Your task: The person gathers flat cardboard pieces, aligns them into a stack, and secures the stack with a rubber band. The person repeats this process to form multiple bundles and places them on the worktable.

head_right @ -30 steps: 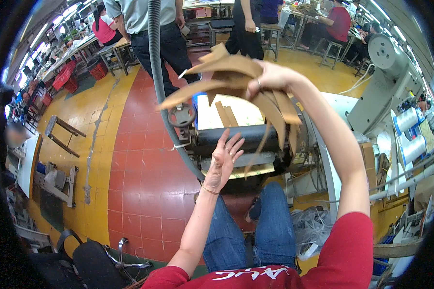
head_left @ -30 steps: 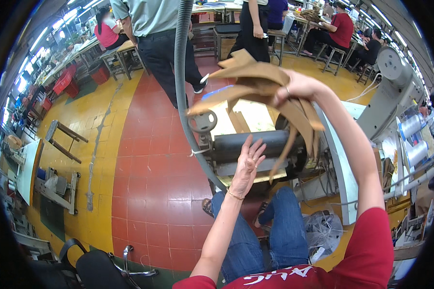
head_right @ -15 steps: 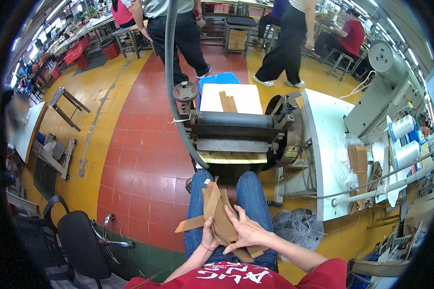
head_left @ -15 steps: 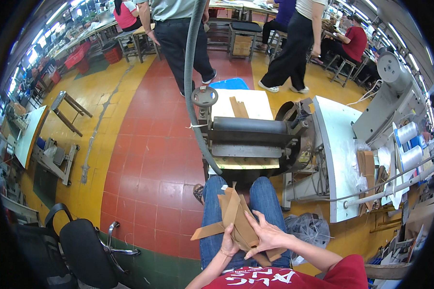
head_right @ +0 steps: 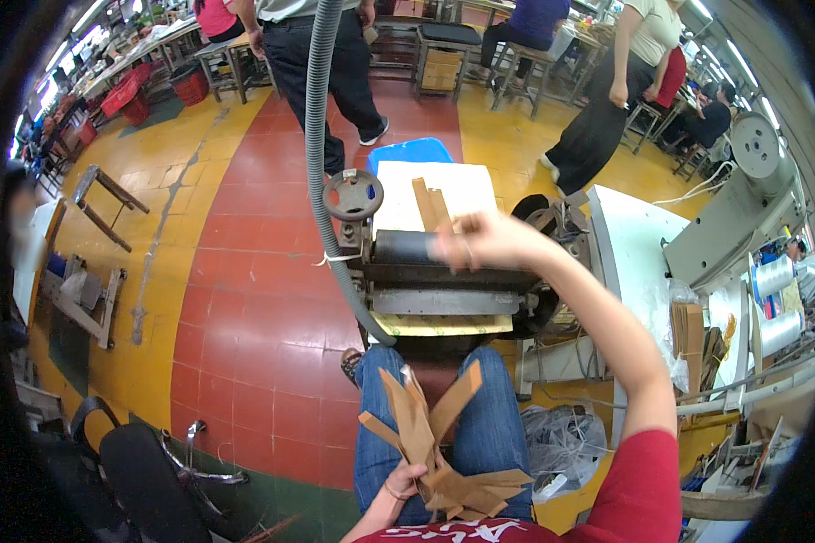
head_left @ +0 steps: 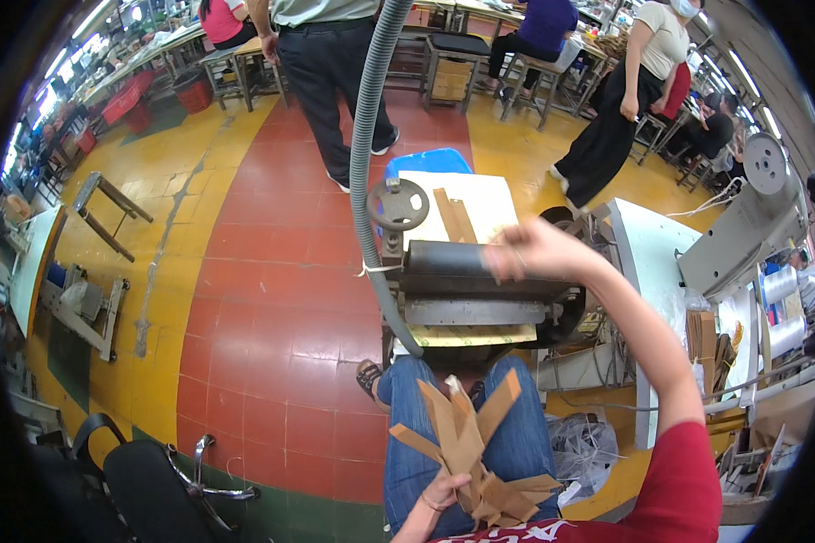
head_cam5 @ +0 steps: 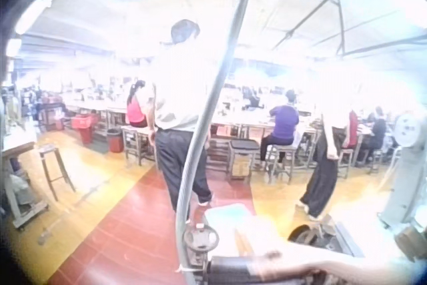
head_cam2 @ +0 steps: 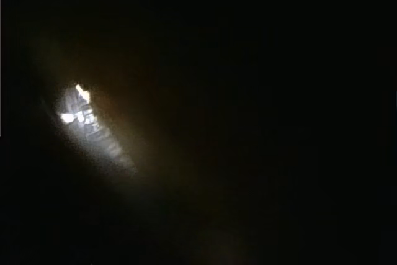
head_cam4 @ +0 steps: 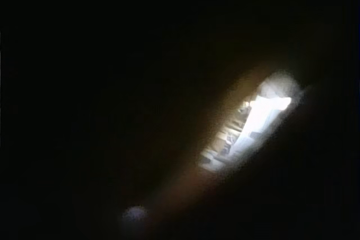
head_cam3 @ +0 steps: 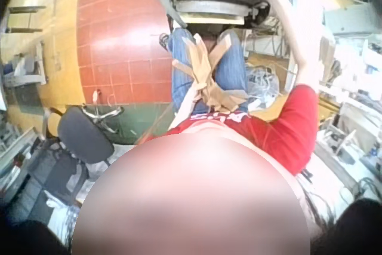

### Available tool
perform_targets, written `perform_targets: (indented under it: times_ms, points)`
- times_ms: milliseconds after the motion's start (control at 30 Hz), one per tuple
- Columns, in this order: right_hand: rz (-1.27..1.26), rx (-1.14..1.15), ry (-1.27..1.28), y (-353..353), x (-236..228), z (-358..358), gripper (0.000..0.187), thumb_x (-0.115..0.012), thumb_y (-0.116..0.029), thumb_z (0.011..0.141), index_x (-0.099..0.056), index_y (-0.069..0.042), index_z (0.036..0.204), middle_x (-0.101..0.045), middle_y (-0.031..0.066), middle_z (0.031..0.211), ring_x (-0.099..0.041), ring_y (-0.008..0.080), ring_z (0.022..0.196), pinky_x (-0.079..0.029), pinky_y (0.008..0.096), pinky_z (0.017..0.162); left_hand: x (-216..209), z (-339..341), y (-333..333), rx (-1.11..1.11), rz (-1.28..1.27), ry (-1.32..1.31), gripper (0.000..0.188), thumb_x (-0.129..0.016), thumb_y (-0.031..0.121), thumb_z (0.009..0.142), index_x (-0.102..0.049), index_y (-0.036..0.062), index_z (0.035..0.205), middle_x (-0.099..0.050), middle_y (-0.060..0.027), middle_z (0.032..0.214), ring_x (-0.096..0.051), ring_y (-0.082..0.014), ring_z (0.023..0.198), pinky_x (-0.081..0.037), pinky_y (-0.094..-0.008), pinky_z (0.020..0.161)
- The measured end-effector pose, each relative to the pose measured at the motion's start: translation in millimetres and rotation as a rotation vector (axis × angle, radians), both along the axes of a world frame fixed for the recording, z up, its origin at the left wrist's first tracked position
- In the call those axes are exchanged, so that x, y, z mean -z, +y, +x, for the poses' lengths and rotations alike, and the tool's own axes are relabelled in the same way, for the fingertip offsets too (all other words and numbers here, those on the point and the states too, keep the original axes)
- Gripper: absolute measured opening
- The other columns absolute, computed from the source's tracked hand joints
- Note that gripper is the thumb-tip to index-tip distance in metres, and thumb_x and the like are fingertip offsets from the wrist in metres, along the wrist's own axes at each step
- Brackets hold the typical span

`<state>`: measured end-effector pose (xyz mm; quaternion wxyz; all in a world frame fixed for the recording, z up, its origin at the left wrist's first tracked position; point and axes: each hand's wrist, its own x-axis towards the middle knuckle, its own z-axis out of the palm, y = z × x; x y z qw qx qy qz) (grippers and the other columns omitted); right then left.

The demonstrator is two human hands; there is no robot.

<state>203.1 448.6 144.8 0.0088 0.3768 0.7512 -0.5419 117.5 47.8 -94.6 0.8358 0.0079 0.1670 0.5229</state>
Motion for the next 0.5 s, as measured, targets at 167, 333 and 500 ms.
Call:
perform_targets:
  times_ms: [167,333,500]
  points:
    - [0.125,0.211,-0.661,149,135,-72,0.088,-0.079,-0.052,0.070,-0.049,0.010,0.124,-0.056,0.0264,0.120,-0.065,0.0294,0.090,-0.056,0.0371,0.067,5,0,-11,0.174,0.109,0.142,0.053,-0.073,0.022,0.071,-0.054,-0.0057,0.112,-0.064,-0.0187,0.101,-0.062,-0.0320,0.098,-0.048,-0.0434,0.089]
    - [0.238,0.298,-1.019,193,244,-94,0.123,-0.079,-0.065,0.060,-0.025,0.015,0.136,-0.053,0.0256,0.125,-0.065,0.0288,0.092,-0.057,0.0384,0.072,-1,-6,-13,0.189,-0.004,0.225,0.054,-0.072,0.022,0.073,-0.052,-0.0051,0.115,-0.063,-0.0185,0.102,-0.062,-0.0315,0.099,-0.048,-0.0428,0.089]
    - [0.064,0.240,-1.024,231,306,-83,0.081,-0.081,-0.057,0.065,-0.050,0.004,0.109,-0.059,0.0089,0.079,-0.053,0.0179,0.061,-0.047,0.0347,0.057,-4,-13,-4,0.183,-0.056,0.208,0.055,-0.072,0.021,0.074,-0.050,-0.0045,0.118,-0.063,-0.0183,0.104,-0.061,-0.0310,0.099,-0.048,-0.0422,0.090]
